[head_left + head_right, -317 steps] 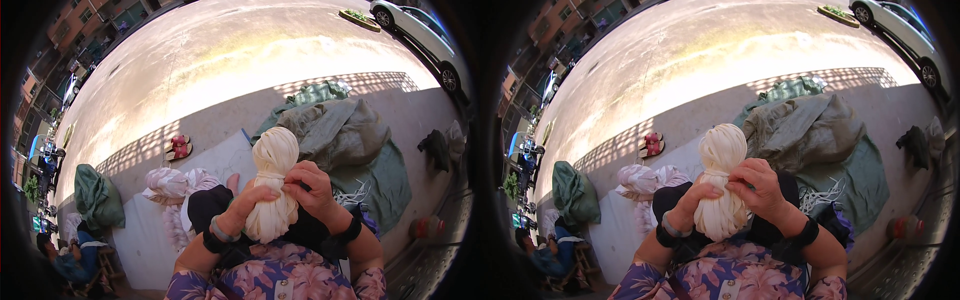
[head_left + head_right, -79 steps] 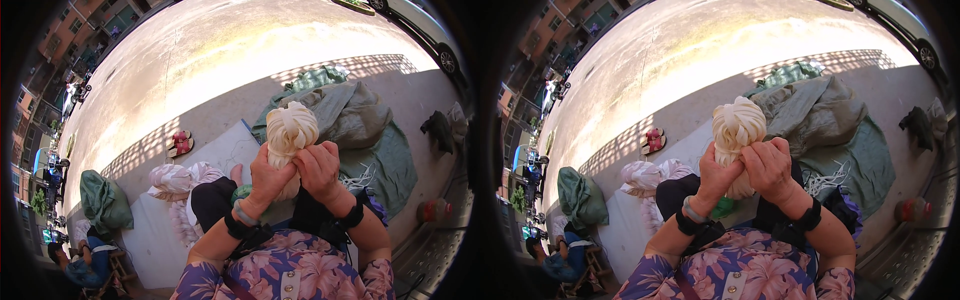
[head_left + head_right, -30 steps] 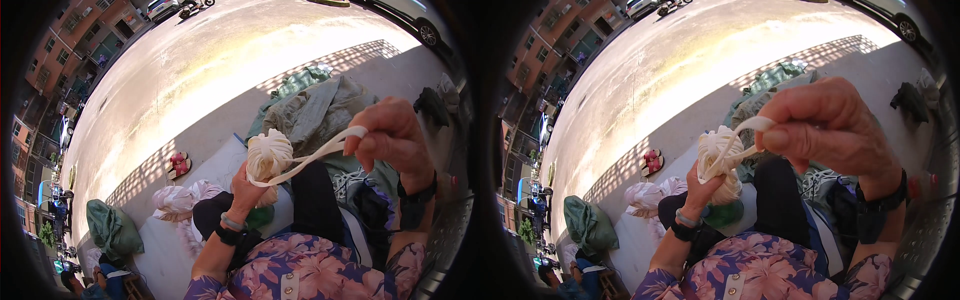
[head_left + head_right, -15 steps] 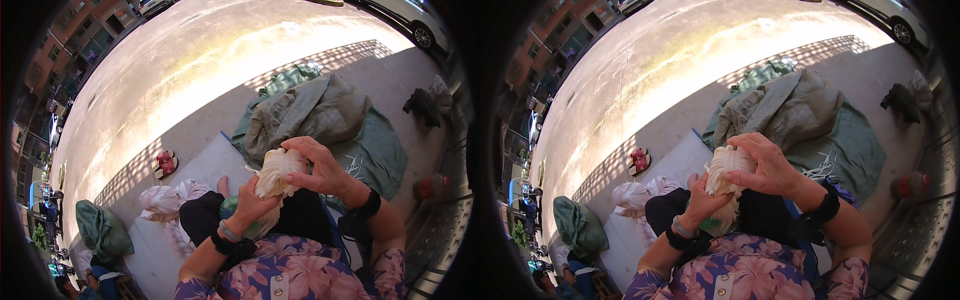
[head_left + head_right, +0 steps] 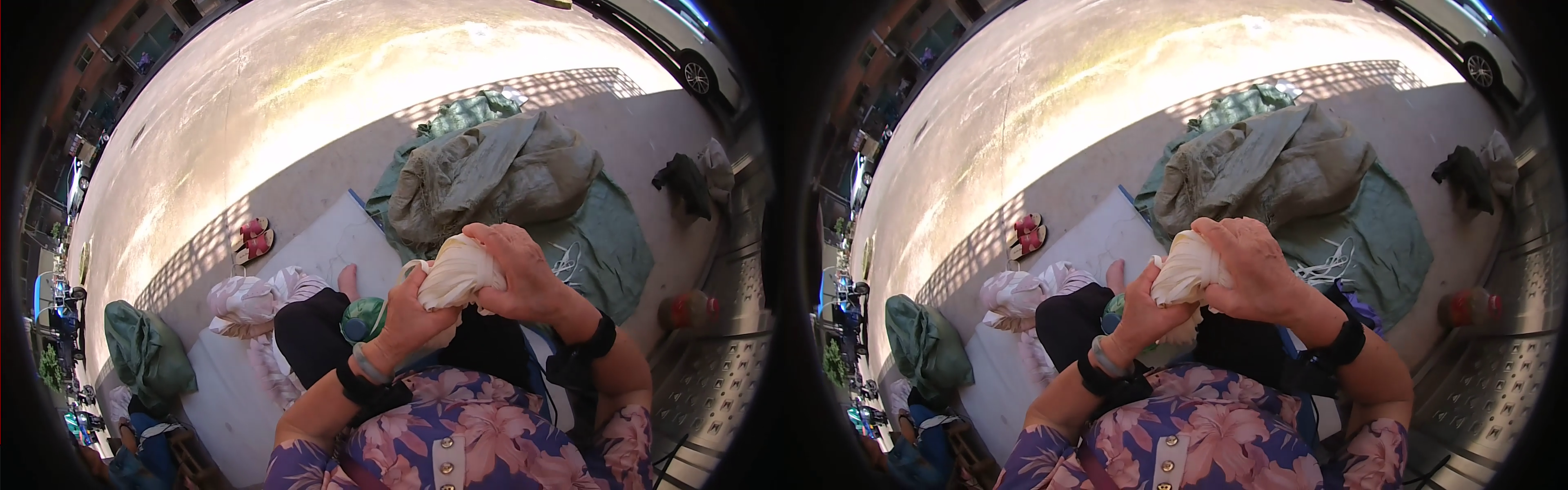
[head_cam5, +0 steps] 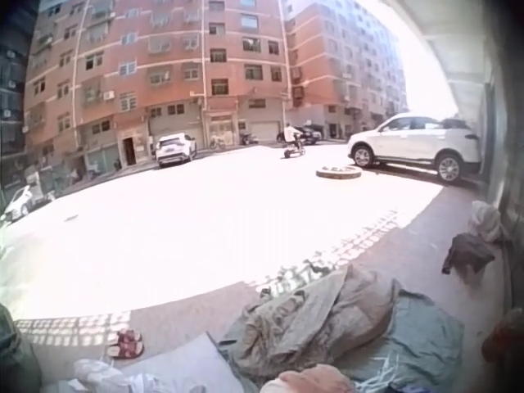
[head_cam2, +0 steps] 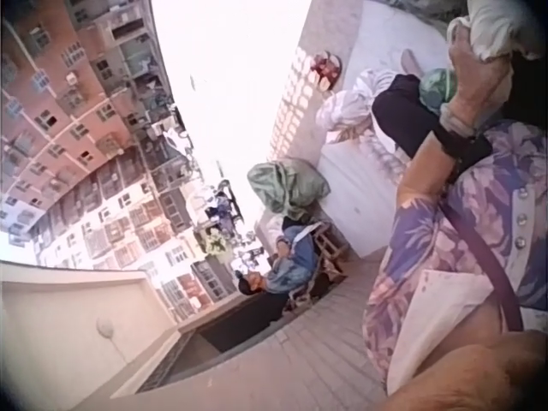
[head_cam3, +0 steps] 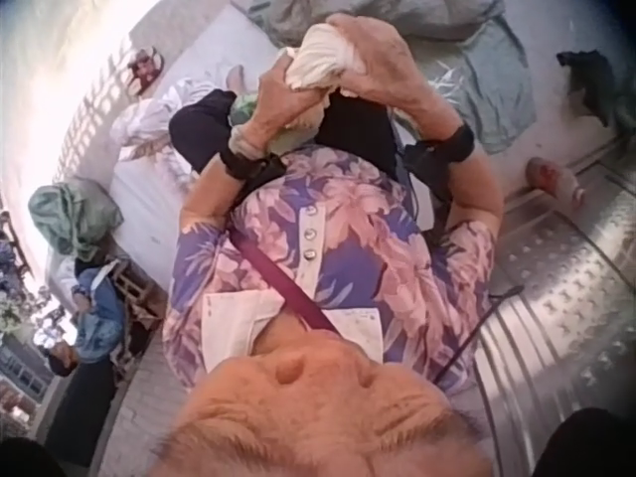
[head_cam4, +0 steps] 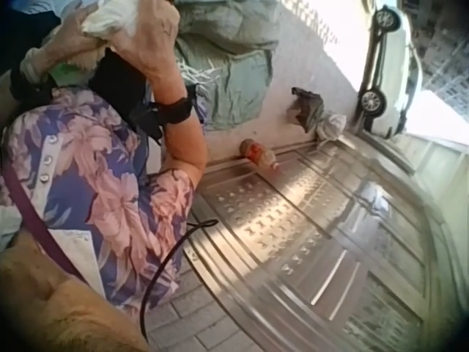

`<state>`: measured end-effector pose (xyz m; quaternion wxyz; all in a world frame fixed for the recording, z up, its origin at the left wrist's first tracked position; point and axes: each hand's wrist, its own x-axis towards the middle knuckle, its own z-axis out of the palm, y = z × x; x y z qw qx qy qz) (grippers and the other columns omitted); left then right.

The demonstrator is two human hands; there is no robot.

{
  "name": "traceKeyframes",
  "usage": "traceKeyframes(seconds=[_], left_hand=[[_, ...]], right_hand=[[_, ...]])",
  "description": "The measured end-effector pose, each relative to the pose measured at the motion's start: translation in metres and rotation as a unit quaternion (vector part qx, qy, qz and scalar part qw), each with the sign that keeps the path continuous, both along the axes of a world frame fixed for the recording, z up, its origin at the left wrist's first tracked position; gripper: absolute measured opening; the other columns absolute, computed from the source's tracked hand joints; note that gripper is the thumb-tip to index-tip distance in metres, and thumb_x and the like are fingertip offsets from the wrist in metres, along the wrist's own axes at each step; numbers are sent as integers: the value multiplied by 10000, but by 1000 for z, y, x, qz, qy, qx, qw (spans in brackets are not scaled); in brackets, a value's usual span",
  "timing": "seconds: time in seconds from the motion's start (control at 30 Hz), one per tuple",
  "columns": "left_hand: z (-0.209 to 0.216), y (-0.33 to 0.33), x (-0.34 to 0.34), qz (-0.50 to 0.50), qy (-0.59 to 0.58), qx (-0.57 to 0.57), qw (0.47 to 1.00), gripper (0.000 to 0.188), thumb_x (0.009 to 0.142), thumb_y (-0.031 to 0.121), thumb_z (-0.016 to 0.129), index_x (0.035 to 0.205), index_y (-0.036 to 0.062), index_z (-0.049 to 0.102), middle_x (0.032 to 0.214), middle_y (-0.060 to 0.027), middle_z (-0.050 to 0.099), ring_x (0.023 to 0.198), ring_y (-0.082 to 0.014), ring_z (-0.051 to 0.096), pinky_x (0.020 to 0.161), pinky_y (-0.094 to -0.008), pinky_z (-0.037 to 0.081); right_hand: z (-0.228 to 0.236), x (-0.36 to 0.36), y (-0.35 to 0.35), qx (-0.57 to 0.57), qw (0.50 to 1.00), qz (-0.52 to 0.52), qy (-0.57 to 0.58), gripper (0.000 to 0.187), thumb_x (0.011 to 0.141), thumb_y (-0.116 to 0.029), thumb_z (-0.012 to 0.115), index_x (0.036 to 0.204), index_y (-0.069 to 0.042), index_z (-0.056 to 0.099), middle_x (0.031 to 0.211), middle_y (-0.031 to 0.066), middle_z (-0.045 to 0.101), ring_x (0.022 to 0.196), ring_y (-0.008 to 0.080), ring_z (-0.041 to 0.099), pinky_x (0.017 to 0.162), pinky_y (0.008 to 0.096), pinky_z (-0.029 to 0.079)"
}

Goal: Tying and organizing a bundle of white shoe laces.

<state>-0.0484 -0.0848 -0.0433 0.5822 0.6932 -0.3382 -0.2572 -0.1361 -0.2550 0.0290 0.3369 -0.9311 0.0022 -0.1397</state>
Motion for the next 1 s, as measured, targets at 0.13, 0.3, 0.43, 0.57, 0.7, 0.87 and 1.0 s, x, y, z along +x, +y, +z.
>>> traceKeyframes(seconds=[0.13,0.3,0.43,0.57,0.7,0.87,1.0], left_hand=[[2,-4,-2,35,-18,-42,998,467,647,149,728,1056,24,540,887,-101,647,799,-214,651,711,-295,498],[16,7,-2,-57,-6,48,997,658,648,145,765,1212,6,456,1065,-75,593,959,-133,570,840,-282,453],[26,14,1,-85,-2,25,996,795,626,170,786,1286,6,375,1136,-91,552,1027,-148,538,892,-301,424],[30,22,12,-144,1,-4,990,901,571,264,815,1290,4,339,1182,-135,506,1097,-218,498,933,-330,387],[50,27,38,-82,-116,-74,987,976,547,402,812,1300,14,327,1225,-164,473,1148,-254,468,971,-349,353],[85,20,52,-42,64,-176,981,1030,543,455,804,1338,37,301,1273,-140,447,1189,-234,431,1008,-392,312],[98,16,59,-91,-138,-156,974,1123,530,488,815,1382,55,227,1214,-139,504,1164,-245,458,1005,-393,312]], right_hand=[[-13,4,-1,-12,999,-22,-26,651,574,-143,663,1182,-23,465,987,160,559,926,297,545,833,370,426],[-3,11,4,224,971,-35,72,650,559,-71,640,1183,-24,464,891,91,567,810,146,567,715,281,464],[25,16,14,276,956,-5,102,574,594,-113,643,1130,5,474,862,122,598,780,189,599,710,300,476],[39,23,14,269,955,40,122,529,594,-127,644,1084,10,502,850,114,585,792,162,582,728,291,465],[57,27,21,263,953,54,140,510,591,-135,643,1062,11,511,842,107,577,785,162,572,728,285,460],[68,31,27,260,952,50,156,510,584,-138,652,1052,3,509,849,94,577,789,159,565,725,280,458],[75,29,33,238,953,53,180,538,554,-66,635,1073,-19,506,870,50,567,794,109,561,704,238,460]])
